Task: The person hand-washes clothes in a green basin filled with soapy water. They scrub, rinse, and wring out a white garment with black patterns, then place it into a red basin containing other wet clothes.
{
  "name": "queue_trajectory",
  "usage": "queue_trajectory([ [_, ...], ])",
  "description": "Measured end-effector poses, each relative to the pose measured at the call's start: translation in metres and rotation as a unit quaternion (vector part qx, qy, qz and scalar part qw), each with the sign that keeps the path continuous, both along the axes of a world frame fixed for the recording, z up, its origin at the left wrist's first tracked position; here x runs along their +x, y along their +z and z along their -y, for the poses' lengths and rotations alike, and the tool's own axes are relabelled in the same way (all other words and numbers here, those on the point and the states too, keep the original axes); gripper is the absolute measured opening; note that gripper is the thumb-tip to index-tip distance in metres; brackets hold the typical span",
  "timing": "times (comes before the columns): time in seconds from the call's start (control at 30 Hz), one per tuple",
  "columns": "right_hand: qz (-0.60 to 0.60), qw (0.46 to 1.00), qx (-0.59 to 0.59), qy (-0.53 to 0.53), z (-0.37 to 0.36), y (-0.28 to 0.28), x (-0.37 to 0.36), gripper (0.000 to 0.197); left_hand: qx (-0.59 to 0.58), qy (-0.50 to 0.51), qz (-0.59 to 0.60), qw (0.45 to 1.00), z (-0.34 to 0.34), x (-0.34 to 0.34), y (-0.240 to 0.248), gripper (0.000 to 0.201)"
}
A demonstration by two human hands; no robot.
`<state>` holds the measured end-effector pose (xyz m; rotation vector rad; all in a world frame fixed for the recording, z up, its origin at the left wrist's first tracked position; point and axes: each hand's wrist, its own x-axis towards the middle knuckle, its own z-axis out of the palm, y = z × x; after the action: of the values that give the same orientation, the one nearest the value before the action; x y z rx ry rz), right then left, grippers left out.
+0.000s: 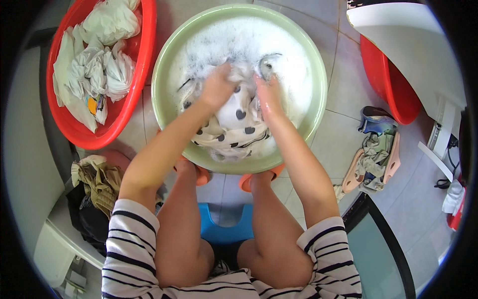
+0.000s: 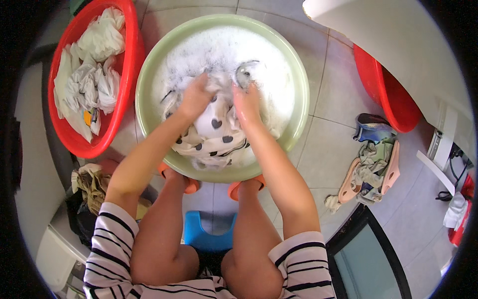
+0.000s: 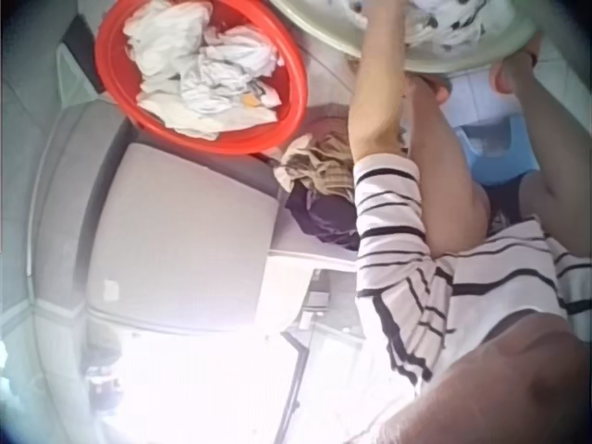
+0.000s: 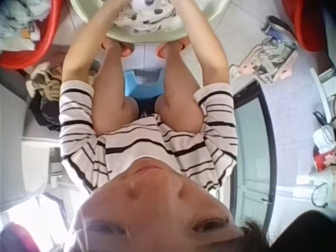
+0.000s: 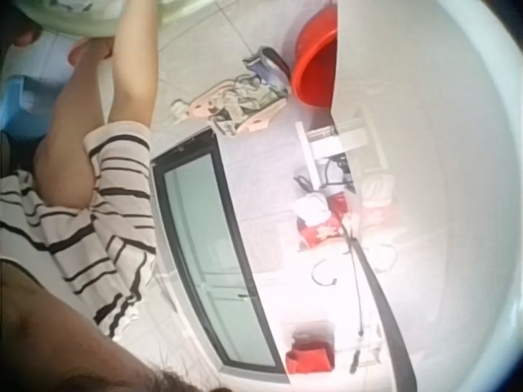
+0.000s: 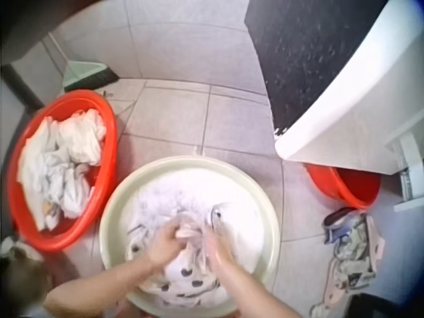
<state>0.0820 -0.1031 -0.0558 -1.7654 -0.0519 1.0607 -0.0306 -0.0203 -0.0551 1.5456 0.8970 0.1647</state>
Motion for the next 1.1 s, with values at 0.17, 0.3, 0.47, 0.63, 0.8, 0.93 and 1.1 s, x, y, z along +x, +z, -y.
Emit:
queue_trajectory([
  [0.17,-0.194,0.972,0.119,0.055,0.003,0.021,0.004,0.037,0.124,-0.08,0.151,0.977,0.038,0.007,0.082,0.019],
  [0.3,-0.349,0.934,0.068,-0.04,-0.006,0.081,-0.012,0.027,0.339,-0.15,0.118,0.921,0.046,0.004,0.087,0.018],
  [0.47,-0.291,0.941,0.107,-0.137,-0.001,0.052,-0.03,0.03,0.326,-0.077,-0.071,0.94,-0.003,0.016,0.049,0.011],
  [0.63,-0.284,0.955,0.074,-0.046,0.022,0.05,-0.011,0.036,0.363,-0.138,0.118,0.914,0.038,0.017,0.076,0.008],
  [0.8,-0.161,0.986,-0.034,-0.035,0.013,0.061,-0.002,0.034,0.102,0.104,-0.011,0.989,-0.008,0.022,0.04,0.025],
  [0.93,0.134,0.987,0.025,0.088,0.033,0.041,0.023,0.027,0.032,0.249,0.012,0.968,-0.035,-0.003,0.035,0.023],
  [1.1,0.249,0.953,0.022,0.169,0.028,0.022,0.0,0.031,0.171,-0.111,-0.049,0.978,0.002,-0.002,0.032,0.021],
])
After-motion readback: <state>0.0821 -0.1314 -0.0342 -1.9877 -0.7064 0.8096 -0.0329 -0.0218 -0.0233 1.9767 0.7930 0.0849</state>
